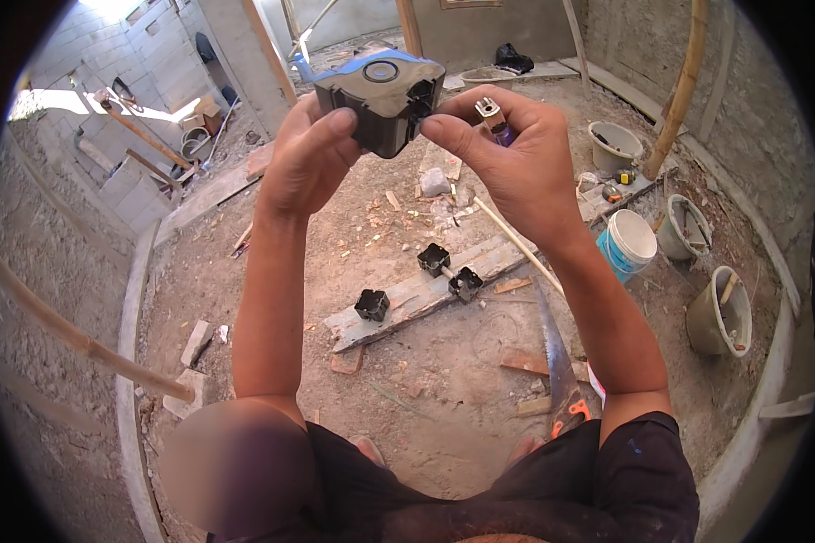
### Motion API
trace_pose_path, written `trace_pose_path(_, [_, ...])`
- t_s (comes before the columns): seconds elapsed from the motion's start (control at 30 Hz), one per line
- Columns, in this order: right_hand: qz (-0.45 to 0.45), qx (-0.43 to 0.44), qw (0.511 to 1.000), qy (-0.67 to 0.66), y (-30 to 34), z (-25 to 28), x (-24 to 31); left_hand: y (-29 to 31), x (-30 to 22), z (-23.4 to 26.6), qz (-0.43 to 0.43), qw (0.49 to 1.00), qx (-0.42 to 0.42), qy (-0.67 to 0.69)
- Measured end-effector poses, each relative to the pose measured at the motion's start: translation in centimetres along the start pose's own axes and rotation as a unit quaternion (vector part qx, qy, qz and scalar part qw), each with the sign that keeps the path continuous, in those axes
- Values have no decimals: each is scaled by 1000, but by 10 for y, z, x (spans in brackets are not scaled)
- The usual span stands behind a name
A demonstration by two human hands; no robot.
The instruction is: The person uses a lighter to heat the sides of a black electrical box and then inserts a white plastic conduit pipe into the softened openings.
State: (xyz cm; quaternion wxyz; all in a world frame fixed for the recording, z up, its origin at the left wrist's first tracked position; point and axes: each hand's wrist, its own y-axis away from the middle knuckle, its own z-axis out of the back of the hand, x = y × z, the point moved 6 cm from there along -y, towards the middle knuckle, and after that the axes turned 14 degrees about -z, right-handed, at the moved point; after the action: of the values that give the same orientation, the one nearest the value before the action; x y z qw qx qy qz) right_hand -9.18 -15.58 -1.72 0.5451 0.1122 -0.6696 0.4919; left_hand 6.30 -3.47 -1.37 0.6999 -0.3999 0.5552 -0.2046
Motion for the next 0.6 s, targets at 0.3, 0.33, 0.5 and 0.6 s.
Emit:
trace_pose_path(0.3, [31, -58, 996, 55, -7, 5, -13, 2, 10, 2, 5, 995, -19, 102])
trace_pose_path(0.33, [27, -61, 996, 59, -9, 9, -13, 0, 9, 2, 4, 993, -24, 112])
trace_pose_path(0.5, [62, -120, 974, 182, -33, 42, -57, -8, 10, 14, 18, 986, -120, 113])
trace_pose_path(0.6, [-29, -137, 925, 353, -44, 78, -153, -3, 18, 39, 40, 970, -218, 98])
